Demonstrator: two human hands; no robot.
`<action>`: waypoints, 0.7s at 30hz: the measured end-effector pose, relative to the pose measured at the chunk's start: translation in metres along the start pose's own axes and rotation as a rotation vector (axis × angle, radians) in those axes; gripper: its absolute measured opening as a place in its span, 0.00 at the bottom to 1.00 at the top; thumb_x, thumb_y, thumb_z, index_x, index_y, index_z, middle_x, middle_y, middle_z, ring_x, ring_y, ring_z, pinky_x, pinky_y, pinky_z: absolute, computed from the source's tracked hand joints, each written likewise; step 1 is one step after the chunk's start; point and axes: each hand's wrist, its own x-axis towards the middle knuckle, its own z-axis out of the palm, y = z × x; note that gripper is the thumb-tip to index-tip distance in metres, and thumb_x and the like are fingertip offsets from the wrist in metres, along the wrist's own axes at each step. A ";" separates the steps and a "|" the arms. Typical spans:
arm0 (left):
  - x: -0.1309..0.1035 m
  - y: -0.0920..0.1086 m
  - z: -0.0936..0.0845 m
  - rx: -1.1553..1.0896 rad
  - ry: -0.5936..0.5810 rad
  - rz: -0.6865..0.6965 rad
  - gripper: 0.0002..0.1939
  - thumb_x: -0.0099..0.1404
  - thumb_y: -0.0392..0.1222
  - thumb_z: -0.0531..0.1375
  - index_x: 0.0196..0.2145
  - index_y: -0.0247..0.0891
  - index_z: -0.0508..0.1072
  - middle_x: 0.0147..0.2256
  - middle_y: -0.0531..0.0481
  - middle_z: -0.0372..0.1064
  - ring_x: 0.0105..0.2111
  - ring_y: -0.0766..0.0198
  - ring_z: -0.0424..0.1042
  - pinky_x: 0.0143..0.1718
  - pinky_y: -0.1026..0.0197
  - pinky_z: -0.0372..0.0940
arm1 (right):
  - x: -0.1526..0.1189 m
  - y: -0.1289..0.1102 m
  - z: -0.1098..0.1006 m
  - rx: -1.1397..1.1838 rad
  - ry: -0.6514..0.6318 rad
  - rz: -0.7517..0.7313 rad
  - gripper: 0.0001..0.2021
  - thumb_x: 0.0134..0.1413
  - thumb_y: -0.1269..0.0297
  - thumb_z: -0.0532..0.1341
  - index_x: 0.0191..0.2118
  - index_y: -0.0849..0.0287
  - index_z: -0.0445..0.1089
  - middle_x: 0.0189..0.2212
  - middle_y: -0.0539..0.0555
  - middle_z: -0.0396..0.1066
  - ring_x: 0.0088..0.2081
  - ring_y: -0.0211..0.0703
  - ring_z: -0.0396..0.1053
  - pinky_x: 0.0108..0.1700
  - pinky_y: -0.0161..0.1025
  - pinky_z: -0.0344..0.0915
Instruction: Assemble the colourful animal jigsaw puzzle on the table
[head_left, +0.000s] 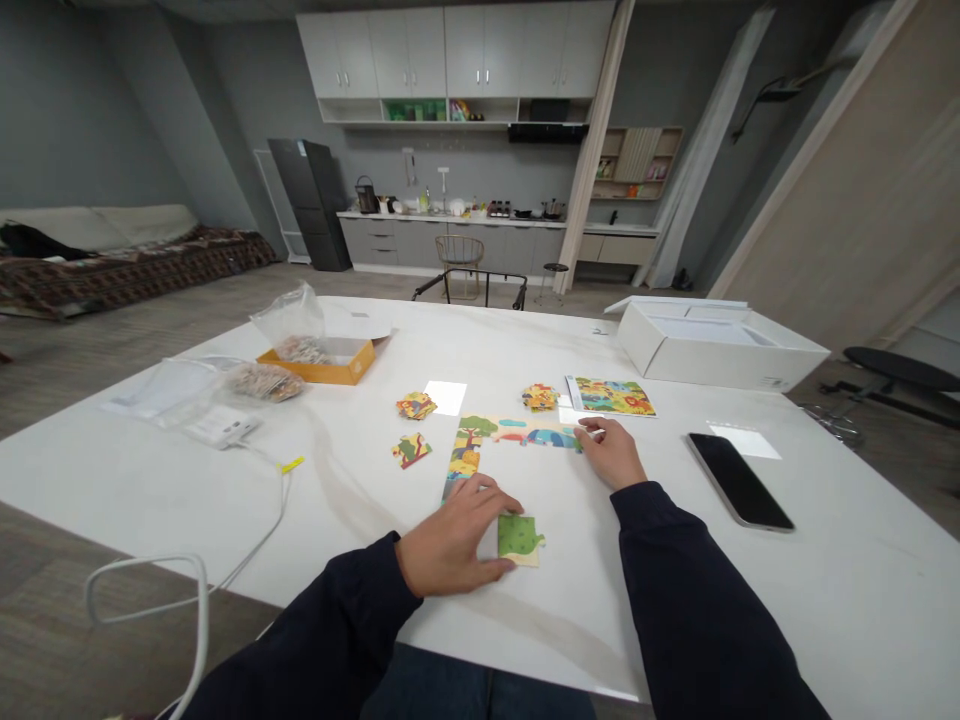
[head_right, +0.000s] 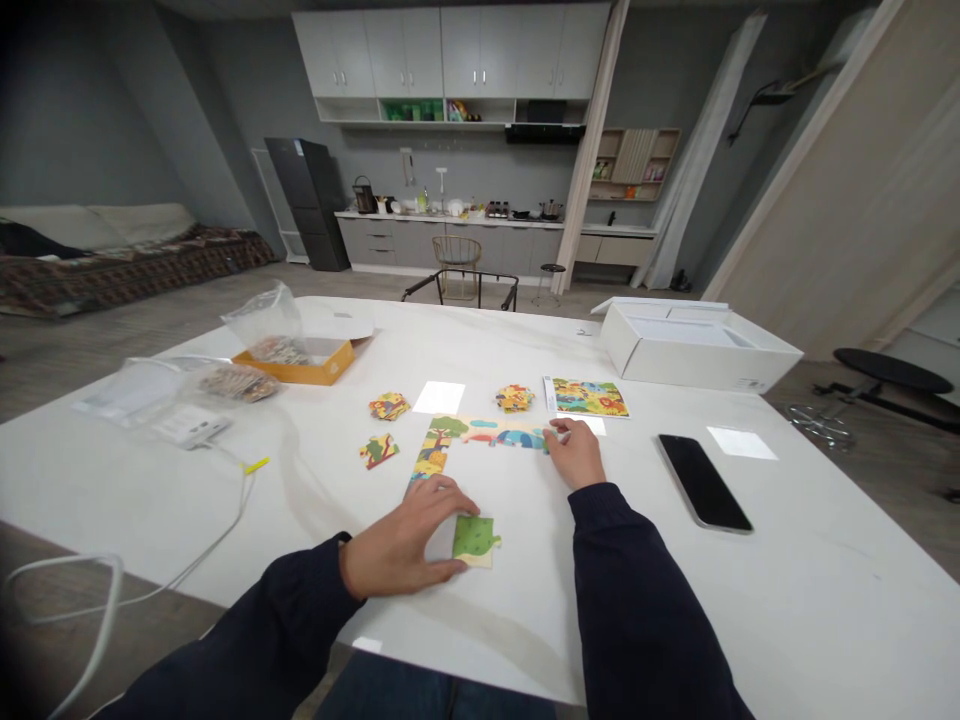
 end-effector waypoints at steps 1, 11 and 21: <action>0.001 0.002 0.004 0.023 0.017 -0.035 0.27 0.58 0.42 0.73 0.51 0.43 0.68 0.46 0.46 0.73 0.53 0.46 0.65 0.56 0.44 0.61 | 0.000 0.000 0.000 -0.001 0.001 0.000 0.18 0.53 0.56 0.62 0.45 0.62 0.78 0.39 0.58 0.76 0.30 0.41 0.69 0.42 0.42 0.68; 0.002 0.008 0.017 0.082 0.124 -0.098 0.28 0.58 0.54 0.74 0.49 0.44 0.68 0.47 0.45 0.73 0.53 0.44 0.65 0.54 0.43 0.59 | 0.001 0.001 0.000 0.000 0.003 -0.012 0.18 0.53 0.55 0.62 0.44 0.62 0.78 0.39 0.58 0.76 0.30 0.41 0.68 0.43 0.43 0.69; -0.001 0.002 0.019 0.045 0.135 -0.121 0.31 0.55 0.51 0.76 0.50 0.44 0.67 0.48 0.47 0.72 0.53 0.46 0.65 0.54 0.45 0.59 | 0.000 -0.001 -0.001 0.001 0.013 -0.009 0.17 0.53 0.57 0.62 0.45 0.62 0.78 0.39 0.58 0.76 0.30 0.41 0.69 0.42 0.42 0.69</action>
